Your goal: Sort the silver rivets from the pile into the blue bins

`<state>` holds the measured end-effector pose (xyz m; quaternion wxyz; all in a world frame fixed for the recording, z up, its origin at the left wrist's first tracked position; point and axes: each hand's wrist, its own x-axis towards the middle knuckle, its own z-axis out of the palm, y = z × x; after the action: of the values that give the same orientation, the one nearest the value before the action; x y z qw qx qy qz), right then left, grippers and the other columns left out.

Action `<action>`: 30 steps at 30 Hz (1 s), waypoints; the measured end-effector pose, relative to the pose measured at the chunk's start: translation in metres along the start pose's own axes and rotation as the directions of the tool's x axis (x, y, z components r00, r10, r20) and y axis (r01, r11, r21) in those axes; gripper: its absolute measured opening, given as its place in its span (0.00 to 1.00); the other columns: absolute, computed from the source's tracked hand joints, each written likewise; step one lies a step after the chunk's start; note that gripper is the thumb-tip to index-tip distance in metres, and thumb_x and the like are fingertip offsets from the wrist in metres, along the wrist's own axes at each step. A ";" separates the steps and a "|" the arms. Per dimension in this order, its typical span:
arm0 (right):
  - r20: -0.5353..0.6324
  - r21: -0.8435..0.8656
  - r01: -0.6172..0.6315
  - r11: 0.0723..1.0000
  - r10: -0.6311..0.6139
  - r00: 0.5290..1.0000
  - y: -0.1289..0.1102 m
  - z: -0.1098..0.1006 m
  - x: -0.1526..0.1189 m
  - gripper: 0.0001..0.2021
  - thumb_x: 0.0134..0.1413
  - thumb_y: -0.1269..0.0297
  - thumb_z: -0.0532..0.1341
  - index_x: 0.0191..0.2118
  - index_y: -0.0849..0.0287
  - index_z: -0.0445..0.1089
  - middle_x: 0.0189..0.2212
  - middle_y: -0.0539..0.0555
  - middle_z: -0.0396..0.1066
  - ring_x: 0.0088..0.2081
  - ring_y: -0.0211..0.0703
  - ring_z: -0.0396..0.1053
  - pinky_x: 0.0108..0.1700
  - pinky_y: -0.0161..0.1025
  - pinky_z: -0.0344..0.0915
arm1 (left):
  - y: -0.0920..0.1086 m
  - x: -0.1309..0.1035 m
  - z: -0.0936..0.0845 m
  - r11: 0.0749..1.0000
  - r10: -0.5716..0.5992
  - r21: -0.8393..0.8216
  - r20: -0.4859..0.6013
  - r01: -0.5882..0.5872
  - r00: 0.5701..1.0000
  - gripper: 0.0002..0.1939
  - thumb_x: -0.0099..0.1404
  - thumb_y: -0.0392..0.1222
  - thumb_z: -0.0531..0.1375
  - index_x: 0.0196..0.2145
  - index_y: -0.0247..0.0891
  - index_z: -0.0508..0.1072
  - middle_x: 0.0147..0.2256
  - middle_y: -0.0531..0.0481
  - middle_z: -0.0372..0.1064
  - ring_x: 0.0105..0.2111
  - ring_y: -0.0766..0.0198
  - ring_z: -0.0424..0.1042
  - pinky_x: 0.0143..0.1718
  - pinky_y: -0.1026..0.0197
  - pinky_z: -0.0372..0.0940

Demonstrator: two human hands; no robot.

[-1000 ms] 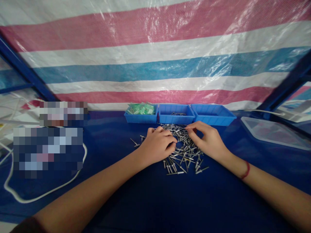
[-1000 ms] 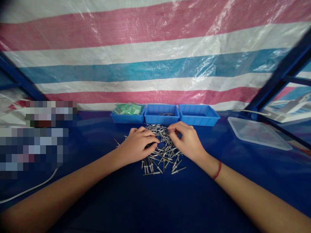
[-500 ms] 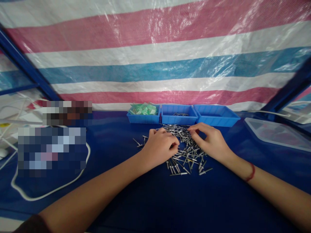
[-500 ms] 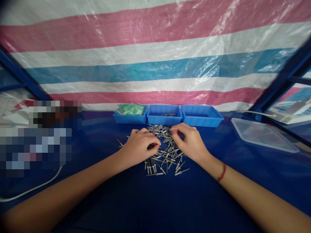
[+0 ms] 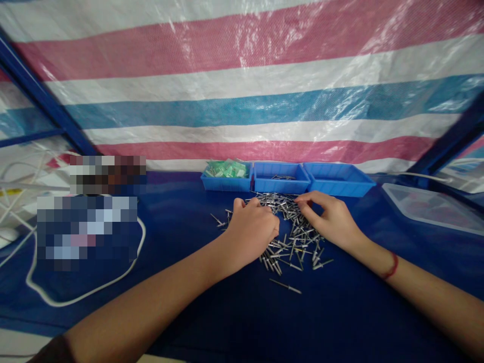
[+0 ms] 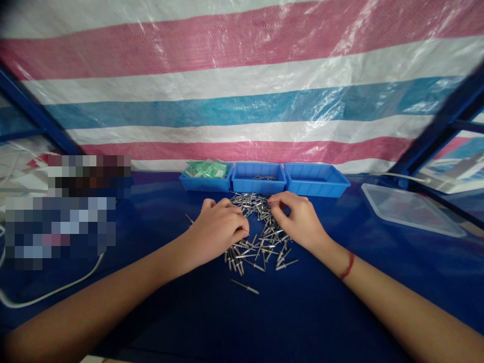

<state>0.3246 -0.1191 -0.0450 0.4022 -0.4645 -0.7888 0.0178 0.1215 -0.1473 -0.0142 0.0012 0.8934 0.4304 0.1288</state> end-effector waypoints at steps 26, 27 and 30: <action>0.045 0.443 -0.135 0.886 0.129 0.991 -0.040 -0.004 -0.010 0.08 0.54 0.59 0.60 0.36 0.56 0.72 0.31 0.53 0.74 0.33 0.41 0.72 0.36 0.38 0.70 | -0.001 0.001 0.021 0.863 -0.096 -0.491 -0.391 -0.120 0.915 0.05 0.65 0.39 0.56 0.35 0.39 0.72 0.32 0.52 0.74 0.34 0.64 0.72 0.39 0.59 0.63; 0.045 0.467 -0.146 0.872 0.141 0.989 -0.041 -0.004 -0.011 0.08 0.54 0.60 0.60 0.36 0.56 0.72 0.32 0.53 0.74 0.33 0.41 0.72 0.36 0.38 0.70 | -0.001 0.002 0.020 0.868 -0.092 -0.483 -0.393 -0.120 0.915 0.06 0.65 0.39 0.56 0.33 0.39 0.72 0.31 0.53 0.74 0.33 0.64 0.72 0.38 0.59 0.63; 0.054 0.549 -0.183 0.816 0.184 0.982 -0.045 -0.003 -0.011 0.08 0.50 0.60 0.63 0.36 0.57 0.72 0.31 0.52 0.75 0.31 0.40 0.73 0.34 0.38 0.71 | -0.001 0.002 0.019 0.866 -0.110 -0.486 -0.411 -0.115 0.905 0.05 0.64 0.38 0.58 0.33 0.39 0.73 0.31 0.53 0.75 0.33 0.64 0.73 0.37 0.60 0.63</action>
<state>0.2967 -0.1535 -0.0318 0.5158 -0.4025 -0.7015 0.2825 0.1263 -0.1429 -0.0324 0.1382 0.8131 0.3706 0.4271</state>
